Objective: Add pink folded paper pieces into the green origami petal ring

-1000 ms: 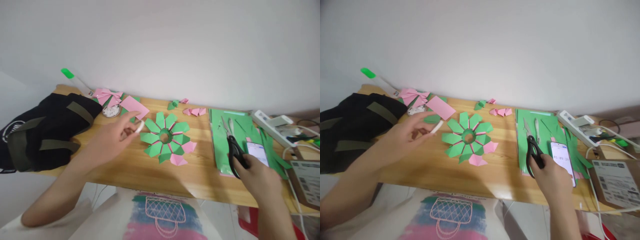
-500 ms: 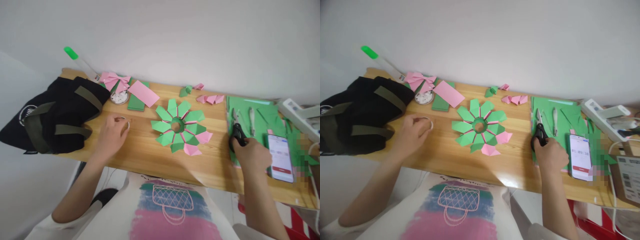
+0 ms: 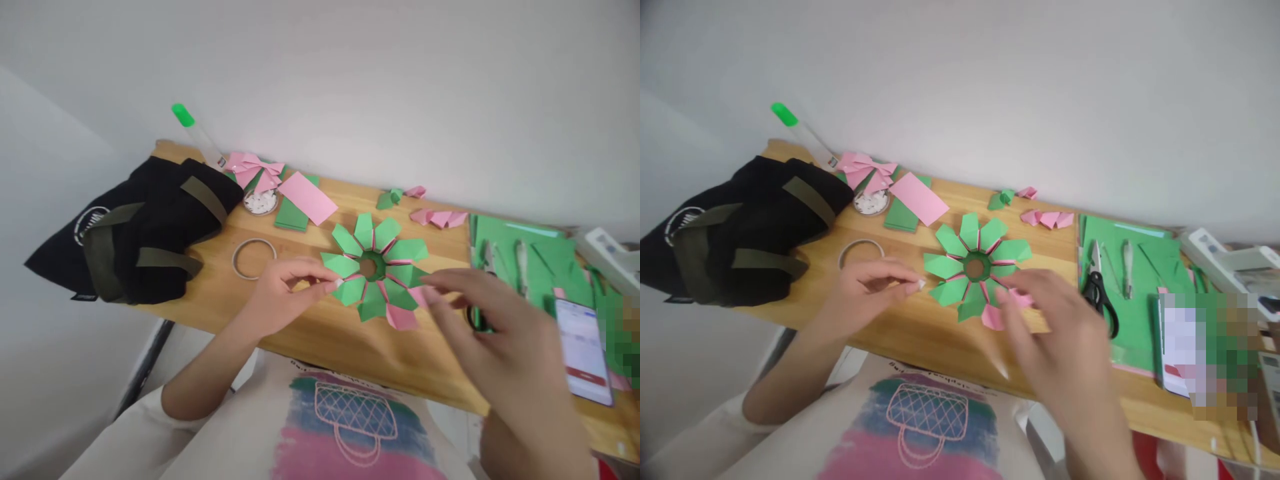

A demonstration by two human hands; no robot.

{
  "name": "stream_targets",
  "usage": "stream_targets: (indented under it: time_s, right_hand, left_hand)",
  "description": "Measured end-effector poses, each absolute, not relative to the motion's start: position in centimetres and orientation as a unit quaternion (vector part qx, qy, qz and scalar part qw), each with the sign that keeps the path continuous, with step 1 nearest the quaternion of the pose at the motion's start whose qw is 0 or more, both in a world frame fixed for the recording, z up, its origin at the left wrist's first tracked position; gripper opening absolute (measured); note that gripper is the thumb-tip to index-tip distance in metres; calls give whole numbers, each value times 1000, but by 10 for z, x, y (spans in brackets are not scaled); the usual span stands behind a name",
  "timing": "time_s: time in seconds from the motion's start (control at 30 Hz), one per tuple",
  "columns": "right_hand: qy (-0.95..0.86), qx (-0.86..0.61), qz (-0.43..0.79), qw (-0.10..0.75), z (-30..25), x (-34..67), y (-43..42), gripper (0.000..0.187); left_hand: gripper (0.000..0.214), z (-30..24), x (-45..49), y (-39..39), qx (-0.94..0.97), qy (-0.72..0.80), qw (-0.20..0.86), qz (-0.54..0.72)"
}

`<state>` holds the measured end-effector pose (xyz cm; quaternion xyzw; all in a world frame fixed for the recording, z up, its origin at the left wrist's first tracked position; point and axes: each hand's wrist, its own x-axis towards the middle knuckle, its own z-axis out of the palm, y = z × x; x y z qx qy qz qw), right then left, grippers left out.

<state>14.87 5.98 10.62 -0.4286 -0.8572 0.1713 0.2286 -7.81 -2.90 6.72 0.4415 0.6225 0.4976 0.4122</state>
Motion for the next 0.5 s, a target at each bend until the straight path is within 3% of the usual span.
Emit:
stream_targets:
  time_s: [0.13, 0.5]
  right_hand:
    - [-887, -310, 260, 223, 106, 109, 47, 12]
    - [-832, -351, 351, 247, 96, 105, 45, 5]
  left_hand:
    - [7, 70, -70, -25, 450, 583, 421, 529]
    - [11, 75, -60, -26, 500, 582, 378, 519]
